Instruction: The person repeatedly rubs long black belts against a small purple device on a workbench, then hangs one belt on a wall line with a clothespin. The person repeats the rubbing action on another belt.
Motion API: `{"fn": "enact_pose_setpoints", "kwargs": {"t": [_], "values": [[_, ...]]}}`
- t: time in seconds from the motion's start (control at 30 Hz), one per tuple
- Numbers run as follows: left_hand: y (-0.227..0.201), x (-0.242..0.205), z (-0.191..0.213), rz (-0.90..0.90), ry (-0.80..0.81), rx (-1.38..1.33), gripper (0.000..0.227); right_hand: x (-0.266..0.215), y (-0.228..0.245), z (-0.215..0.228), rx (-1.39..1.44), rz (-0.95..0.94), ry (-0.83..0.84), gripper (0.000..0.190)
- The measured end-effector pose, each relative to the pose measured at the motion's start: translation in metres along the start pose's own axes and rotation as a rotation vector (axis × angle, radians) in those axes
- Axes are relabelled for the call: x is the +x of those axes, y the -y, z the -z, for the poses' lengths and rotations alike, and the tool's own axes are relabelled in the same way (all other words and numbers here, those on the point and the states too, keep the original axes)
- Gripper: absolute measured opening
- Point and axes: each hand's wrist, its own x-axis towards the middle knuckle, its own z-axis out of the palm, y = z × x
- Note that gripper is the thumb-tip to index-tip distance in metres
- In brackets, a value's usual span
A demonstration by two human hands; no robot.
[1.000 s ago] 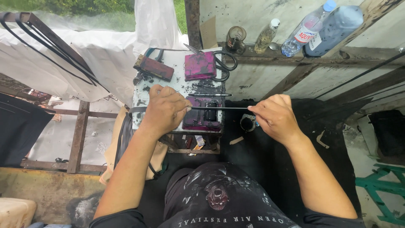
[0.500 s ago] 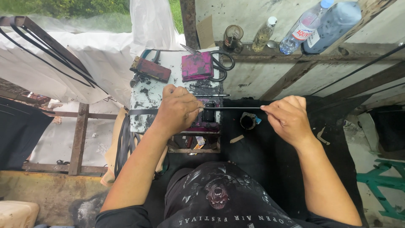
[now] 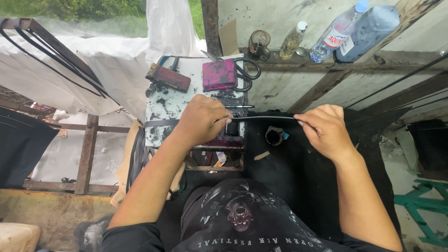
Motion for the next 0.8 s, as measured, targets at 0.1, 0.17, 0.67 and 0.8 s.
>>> {"fn": "enact_pose_setpoints", "kwargs": {"t": [0.1,0.17,0.67,0.8], "values": [[-0.006,0.006,0.016,0.047,0.069,-0.098,0.012,0.018,0.013,0.004,0.004,0.044,-0.014,0.01],[-0.012,0.01,0.027,0.081,0.101,-0.129,0.013,0.032,0.027,0.002,0.01,0.077,-0.028,0.01],[-0.006,-0.009,0.062,0.211,0.181,-0.147,0.019,0.072,0.078,-0.046,-0.001,0.298,-0.038,0.014],[0.017,-0.04,0.073,0.278,0.099,-0.103,0.015,0.066,0.079,-0.05,-0.011,0.275,0.016,0.017]]}}
